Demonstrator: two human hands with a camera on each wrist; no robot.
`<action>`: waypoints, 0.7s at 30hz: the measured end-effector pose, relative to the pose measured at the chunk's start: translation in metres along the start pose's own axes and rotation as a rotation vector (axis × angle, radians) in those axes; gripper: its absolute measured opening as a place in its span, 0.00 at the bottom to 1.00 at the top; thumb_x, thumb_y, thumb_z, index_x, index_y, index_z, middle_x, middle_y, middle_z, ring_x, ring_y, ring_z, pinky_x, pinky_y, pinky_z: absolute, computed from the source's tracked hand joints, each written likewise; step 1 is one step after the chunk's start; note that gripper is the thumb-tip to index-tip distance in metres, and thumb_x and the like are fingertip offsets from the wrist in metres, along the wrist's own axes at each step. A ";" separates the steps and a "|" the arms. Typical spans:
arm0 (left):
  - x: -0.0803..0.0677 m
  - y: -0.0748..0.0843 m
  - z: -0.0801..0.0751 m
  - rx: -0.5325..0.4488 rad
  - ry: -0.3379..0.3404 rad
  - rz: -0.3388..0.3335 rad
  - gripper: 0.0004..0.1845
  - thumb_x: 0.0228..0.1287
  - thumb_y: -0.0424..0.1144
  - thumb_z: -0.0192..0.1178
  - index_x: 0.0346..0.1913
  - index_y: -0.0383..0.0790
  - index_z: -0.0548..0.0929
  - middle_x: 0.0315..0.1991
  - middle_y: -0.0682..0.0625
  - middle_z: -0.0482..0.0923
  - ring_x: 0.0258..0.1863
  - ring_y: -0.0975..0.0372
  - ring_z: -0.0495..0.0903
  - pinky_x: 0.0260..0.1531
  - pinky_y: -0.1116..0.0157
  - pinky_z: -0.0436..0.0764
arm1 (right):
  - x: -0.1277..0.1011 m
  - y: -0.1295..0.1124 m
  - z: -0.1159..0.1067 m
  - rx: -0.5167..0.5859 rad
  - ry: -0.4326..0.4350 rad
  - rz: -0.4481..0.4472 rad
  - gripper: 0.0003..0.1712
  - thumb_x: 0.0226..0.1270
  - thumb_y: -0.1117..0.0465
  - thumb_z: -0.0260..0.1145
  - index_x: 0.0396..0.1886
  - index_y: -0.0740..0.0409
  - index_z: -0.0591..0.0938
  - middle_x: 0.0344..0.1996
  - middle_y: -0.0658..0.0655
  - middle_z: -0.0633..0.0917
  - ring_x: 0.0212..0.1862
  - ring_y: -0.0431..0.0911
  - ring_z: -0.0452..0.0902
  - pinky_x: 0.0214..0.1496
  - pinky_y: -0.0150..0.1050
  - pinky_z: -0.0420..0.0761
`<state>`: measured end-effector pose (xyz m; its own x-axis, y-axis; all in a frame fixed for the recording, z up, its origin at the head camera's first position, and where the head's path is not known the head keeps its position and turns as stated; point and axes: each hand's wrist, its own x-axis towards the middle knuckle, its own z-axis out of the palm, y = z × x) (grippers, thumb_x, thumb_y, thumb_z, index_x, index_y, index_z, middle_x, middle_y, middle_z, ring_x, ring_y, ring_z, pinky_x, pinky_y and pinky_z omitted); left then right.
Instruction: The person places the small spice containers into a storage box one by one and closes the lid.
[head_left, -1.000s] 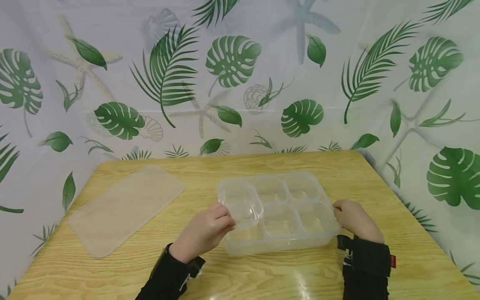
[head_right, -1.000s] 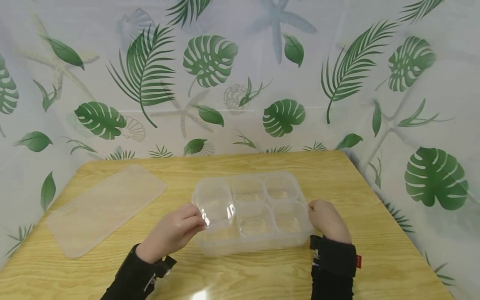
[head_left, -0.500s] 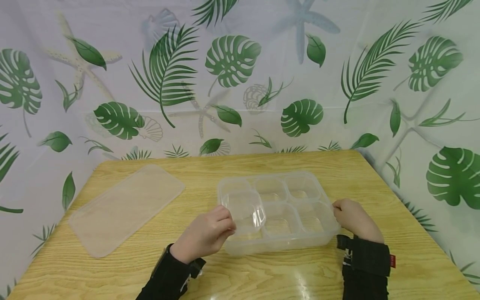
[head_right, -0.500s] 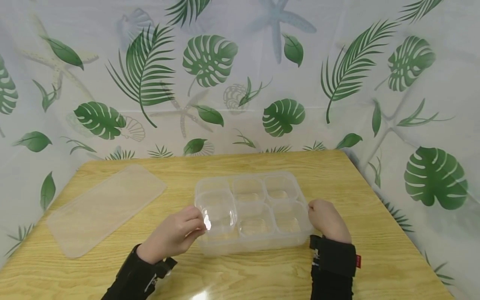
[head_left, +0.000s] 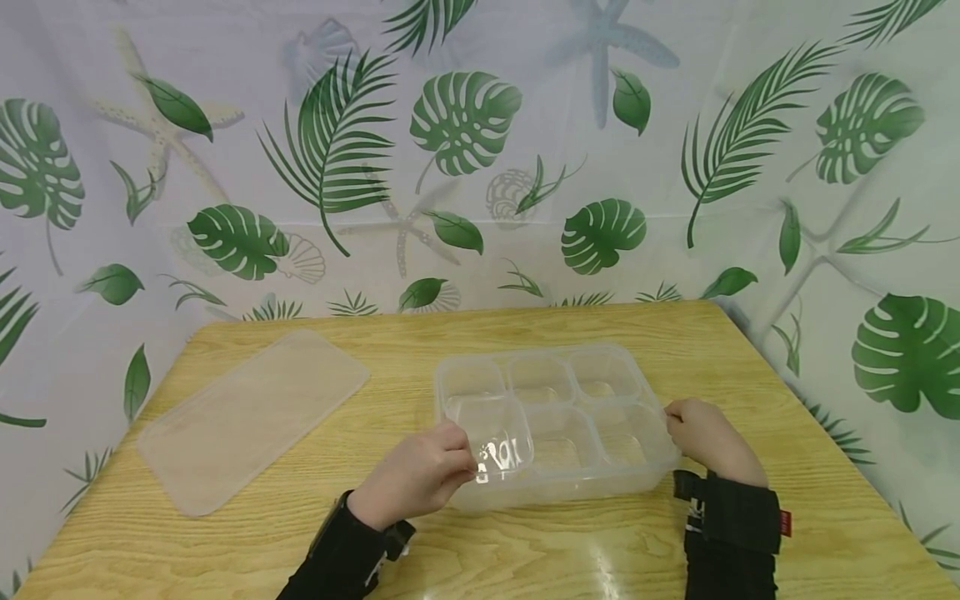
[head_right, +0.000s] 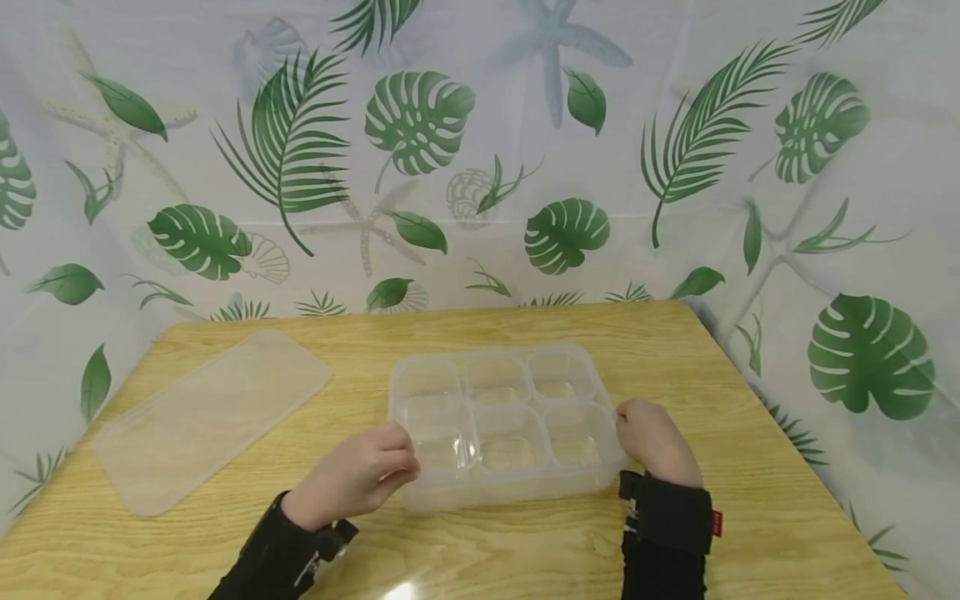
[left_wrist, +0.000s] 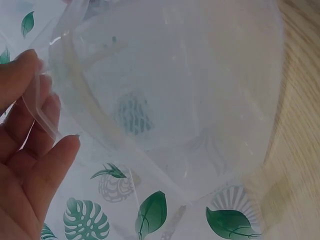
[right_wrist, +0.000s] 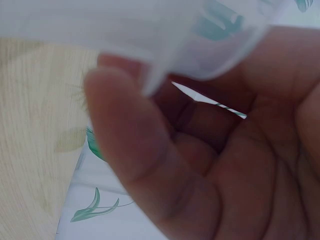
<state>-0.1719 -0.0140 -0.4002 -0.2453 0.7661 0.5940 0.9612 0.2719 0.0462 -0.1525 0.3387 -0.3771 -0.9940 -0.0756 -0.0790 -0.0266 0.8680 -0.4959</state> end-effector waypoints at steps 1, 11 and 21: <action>0.000 0.000 0.001 0.001 -0.008 -0.002 0.05 0.48 0.31 0.66 0.23 0.42 0.80 0.23 0.56 0.66 0.25 0.66 0.65 0.26 0.77 0.67 | 0.000 0.000 0.000 0.000 0.000 0.001 0.18 0.66 0.68 0.43 0.16 0.60 0.71 0.12 0.51 0.63 0.16 0.43 0.58 0.21 0.36 0.61; -0.002 0.000 0.004 0.051 -0.066 -0.013 0.04 0.47 0.33 0.67 0.22 0.44 0.82 0.21 0.56 0.66 0.24 0.69 0.67 0.25 0.80 0.67 | -0.001 0.000 0.000 0.003 0.003 -0.002 0.18 0.66 0.68 0.43 0.17 0.60 0.72 0.12 0.51 0.62 0.16 0.43 0.58 0.21 0.36 0.61; -0.003 -0.001 0.006 0.012 -0.103 -0.050 0.03 0.47 0.31 0.66 0.23 0.43 0.82 0.22 0.56 0.70 0.25 0.68 0.71 0.27 0.80 0.69 | 0.000 0.001 0.000 0.008 0.000 0.004 0.18 0.66 0.68 0.43 0.17 0.60 0.72 0.12 0.51 0.63 0.17 0.43 0.58 0.21 0.36 0.61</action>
<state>-0.1733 -0.0134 -0.4073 -0.3055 0.8068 0.5057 0.9459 0.3181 0.0640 -0.1525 0.3392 -0.3778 -0.9941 -0.0723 -0.0811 -0.0219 0.8644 -0.5023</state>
